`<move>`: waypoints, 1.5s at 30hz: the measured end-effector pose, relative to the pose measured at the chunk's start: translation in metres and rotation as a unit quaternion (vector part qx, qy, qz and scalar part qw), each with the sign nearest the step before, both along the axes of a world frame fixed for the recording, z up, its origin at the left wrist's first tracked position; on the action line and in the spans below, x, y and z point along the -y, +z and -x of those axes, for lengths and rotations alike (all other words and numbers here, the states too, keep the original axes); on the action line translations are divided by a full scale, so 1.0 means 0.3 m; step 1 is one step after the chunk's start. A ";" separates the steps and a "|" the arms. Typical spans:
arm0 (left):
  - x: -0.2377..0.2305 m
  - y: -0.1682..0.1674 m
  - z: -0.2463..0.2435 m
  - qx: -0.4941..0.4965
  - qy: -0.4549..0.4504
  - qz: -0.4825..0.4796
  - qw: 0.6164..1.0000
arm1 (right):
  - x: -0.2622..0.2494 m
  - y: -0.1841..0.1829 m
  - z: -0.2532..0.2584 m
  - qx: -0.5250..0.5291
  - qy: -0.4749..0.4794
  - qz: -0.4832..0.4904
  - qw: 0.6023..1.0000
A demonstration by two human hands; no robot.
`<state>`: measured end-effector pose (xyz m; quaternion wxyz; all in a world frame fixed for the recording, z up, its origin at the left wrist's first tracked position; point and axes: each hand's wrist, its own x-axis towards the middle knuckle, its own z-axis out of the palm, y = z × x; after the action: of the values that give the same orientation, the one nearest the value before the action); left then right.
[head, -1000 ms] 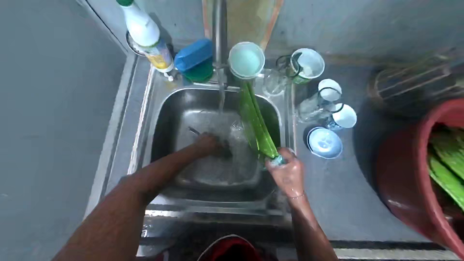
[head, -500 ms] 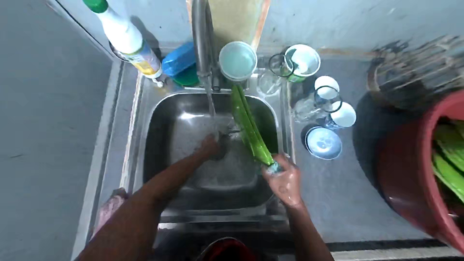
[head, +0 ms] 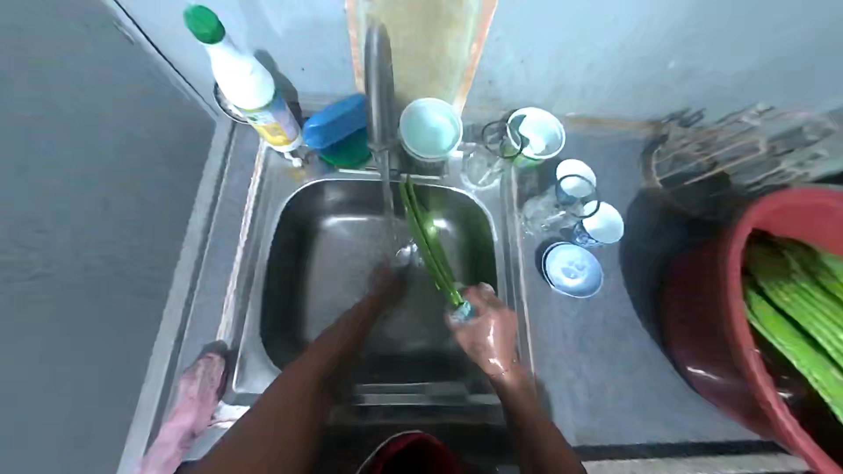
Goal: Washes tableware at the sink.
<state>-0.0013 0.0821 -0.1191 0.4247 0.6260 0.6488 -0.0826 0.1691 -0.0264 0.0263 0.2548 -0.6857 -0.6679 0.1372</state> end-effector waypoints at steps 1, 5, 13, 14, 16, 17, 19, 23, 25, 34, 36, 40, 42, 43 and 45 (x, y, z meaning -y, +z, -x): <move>0.009 0.003 0.007 -0.002 0.011 0.000 1.000 | -0.002 0.000 0.004 0.001 -0.002 0.000 1.000; -0.025 0.045 -0.004 0.014 -0.030 0.017 0.999 | -0.013 0.042 -0.009 -0.008 -0.011 0.037 0.999; 0.034 0.230 0.271 0.290 0.421 0.063 0.857 | 0.041 -0.056 0.082 0.077 0.128 -0.003 0.989; 0.049 0.256 0.326 0.287 0.430 0.044 0.855 | 0.050 -0.087 0.115 0.097 0.156 -0.024 0.983; 0.077 0.326 0.408 0.272 0.442 0.007 0.855 | 0.047 -0.051 0.192 0.112 0.243 0.181 0.946; 0.089 0.366 0.436 0.269 0.434 -0.002 0.860 | 0.030 -0.045 0.229 0.106 0.286 0.270 0.913; 0.107 0.427 0.462 0.281 0.389 0.000 0.877 | 0.020 -0.112 0.287 0.095 0.336 0.295 0.889; 0.111 0.462 0.348 0.260 0.352 0.032 0.899 | -0.004 -0.225 0.345 0.107 0.383 0.346 0.850; 0.091 0.413 0.277 0.266 0.341 0.069 0.899 | -0.015 -0.199 0.309 0.088 0.357 0.399 0.840; -0.008 0.145 0.071 0.024 0.006 0.029 0.999 | -0.003 -0.022 -0.150 -0.362 0.047 0.304 0.880; -0.025 0.128 0.062 0.046 0.004 0.005 0.999 | 0.030 -0.005 -0.213 -0.443 0.009 0.280 0.852; -0.057 0.104 0.047 0.196 0.144 0.074 0.967 | 0.022 0.003 -0.262 -0.557 -0.024 0.246 0.793; -0.070 0.141 0.024 0.188 0.198 0.104 0.956 | -0.006 -0.016 -0.260 -0.634 -0.064 0.209 0.742; -0.073 0.143 0.022 0.193 0.222 0.112 0.949 | -0.025 -0.034 -0.254 -0.674 -0.081 0.186 0.710; -0.075 0.140 0.018 0.231 0.256 0.130 0.929 | -0.080 -0.054 -0.220 -0.742 -0.098 0.153 0.645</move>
<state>-0.0066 0.1046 -0.0770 0.6475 0.3792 0.6546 0.0923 0.2351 -0.0024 0.0101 0.5683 -0.4448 -0.1531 0.6751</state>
